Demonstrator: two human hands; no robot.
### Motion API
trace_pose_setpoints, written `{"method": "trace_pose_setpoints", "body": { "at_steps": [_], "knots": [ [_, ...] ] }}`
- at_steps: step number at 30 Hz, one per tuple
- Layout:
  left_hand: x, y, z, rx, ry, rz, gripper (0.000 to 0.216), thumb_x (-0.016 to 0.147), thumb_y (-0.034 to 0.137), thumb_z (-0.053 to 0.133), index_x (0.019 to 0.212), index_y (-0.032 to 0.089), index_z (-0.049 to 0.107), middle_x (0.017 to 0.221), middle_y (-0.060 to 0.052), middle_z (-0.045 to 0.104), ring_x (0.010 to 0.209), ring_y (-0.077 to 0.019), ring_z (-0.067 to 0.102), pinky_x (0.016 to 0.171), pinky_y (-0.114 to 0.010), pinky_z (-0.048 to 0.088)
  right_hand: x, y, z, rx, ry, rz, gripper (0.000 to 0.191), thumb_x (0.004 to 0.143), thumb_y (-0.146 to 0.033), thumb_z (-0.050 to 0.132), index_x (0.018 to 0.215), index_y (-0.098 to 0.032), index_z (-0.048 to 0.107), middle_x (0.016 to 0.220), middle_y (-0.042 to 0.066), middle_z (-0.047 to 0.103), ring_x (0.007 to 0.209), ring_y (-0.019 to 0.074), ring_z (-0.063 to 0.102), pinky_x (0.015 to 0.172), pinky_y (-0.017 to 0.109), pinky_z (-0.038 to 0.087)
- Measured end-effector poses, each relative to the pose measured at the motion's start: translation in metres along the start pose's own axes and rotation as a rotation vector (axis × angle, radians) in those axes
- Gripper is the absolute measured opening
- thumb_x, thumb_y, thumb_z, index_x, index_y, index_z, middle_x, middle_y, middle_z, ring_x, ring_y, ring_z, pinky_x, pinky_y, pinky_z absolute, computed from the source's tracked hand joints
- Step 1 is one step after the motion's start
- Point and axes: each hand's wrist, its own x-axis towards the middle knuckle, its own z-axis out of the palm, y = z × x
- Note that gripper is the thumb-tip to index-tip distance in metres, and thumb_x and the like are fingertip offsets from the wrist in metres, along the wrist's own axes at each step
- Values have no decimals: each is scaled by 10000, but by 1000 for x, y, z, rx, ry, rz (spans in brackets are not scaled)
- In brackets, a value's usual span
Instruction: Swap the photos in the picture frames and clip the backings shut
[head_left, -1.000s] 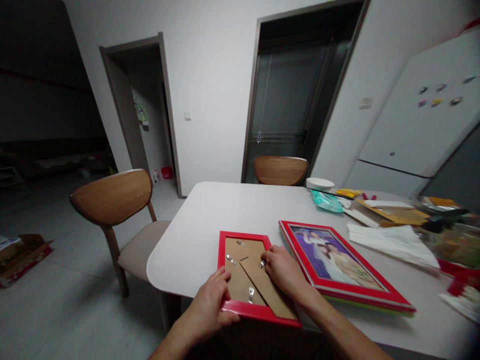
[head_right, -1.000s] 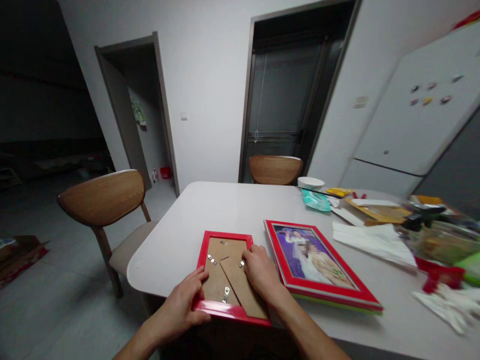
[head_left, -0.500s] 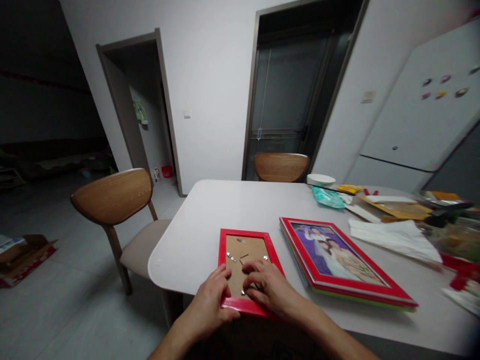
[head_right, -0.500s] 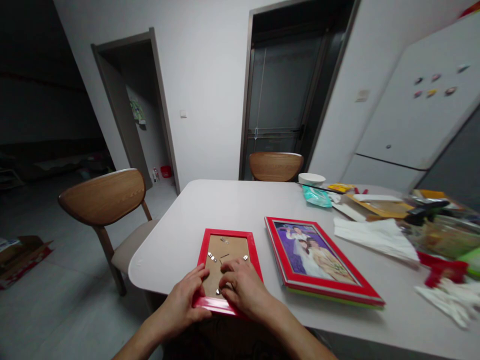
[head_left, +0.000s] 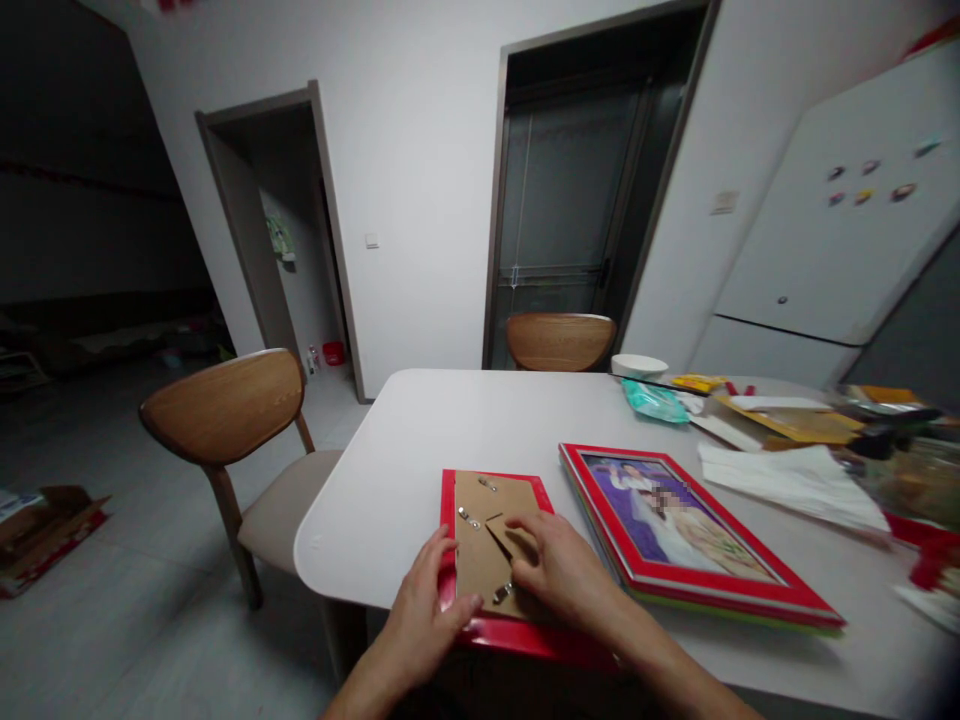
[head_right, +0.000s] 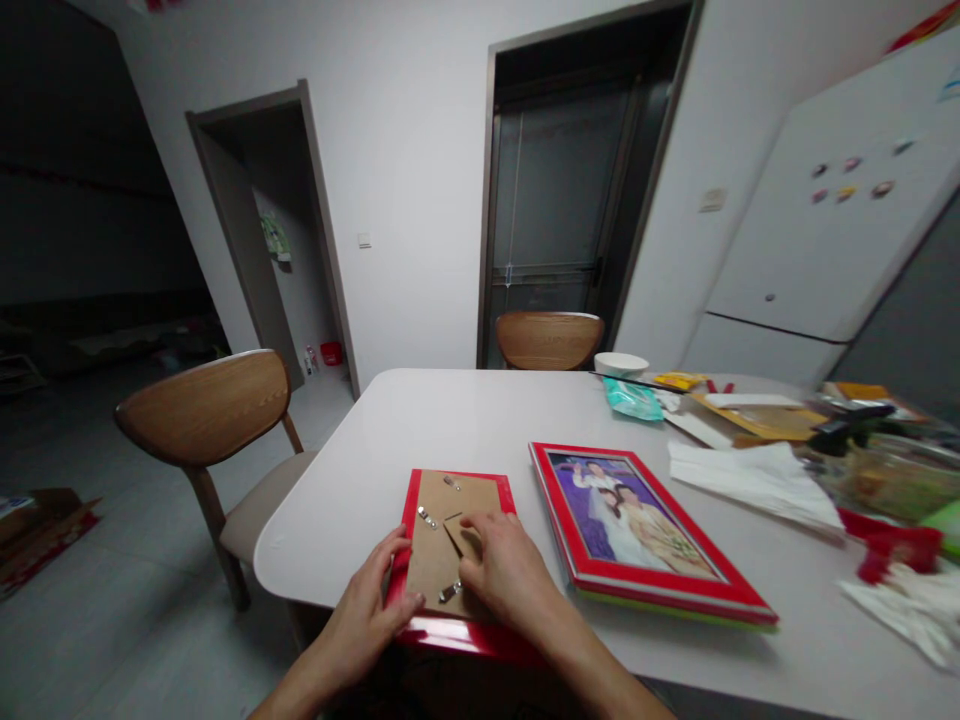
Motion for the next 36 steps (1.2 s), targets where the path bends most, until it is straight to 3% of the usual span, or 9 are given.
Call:
{"method": "trace_pose_setpoints", "body": {
  "at_steps": [5,7,13,19,22,26,29,32,36],
  "knots": [
    [23,0,3,-533,136,-173,386,701,283,532,1054,166,425,985,-74,599,889,-212,565,772,-312,428,1,-23,-7,101,71,-118,344,633,-202,509,970,-171,567,936,80,590,886,188,514,793,321,386],
    [26,-5,-7,-617,158,-229,350,681,308,544,987,166,449,877,-46,630,796,-204,593,693,-289,449,1,-24,-6,161,83,-156,312,686,-249,487,983,-181,555,969,78,583,898,180,517,793,320,399],
    [16,-19,-38,-636,179,-338,231,647,340,552,781,167,478,640,8,621,590,-175,596,539,-248,436,-1,9,3,54,141,-46,338,718,-291,455,1001,-135,550,1007,123,578,946,221,511,844,381,375],
    [17,-13,-11,-612,194,-354,227,635,353,542,759,166,506,639,18,608,609,-172,584,543,-251,435,-8,9,11,44,3,-68,347,781,-287,360,1019,-126,555,1078,114,544,1011,186,471,885,304,339],
    [19,-13,-12,-559,236,-358,241,610,393,561,689,170,515,590,32,588,573,-160,567,519,-238,425,-11,9,10,-57,-41,-75,319,792,-255,332,923,-146,602,987,101,577,937,186,496,837,307,352],
    [14,-24,-42,-459,305,-381,287,603,441,559,675,167,514,561,29,579,525,-158,557,482,-236,412,-13,18,11,-197,-69,-95,284,778,-241,354,741,-159,623,873,95,588,869,199,504,782,315,359],
    [8,-36,-73,-360,331,-400,293,602,439,549,684,159,520,557,22,579,515,-162,560,475,-239,411,-13,25,13,-246,9,-42,278,745,-261,415,889,-120,607,1035,149,538,989,240,450,848,337,326],
    [5,-48,-98,-239,352,-408,284,596,428,542,660,152,521,548,14,573,516,-172,562,490,-256,422,-10,27,14,-269,57,28,401,720,-279,450,1059,-80,531,1141,186,467,1061,269,399,889,355,299],
    [9,-57,-115,-47,427,-375,293,601,389,534,757,142,528,667,-28,597,659,-224,588,615,-331,450,-6,28,13,-274,23,98,442,717,-278,445,1113,-84,482,1145,183,457,1026,257,439,866,348,322]
  ]
}}
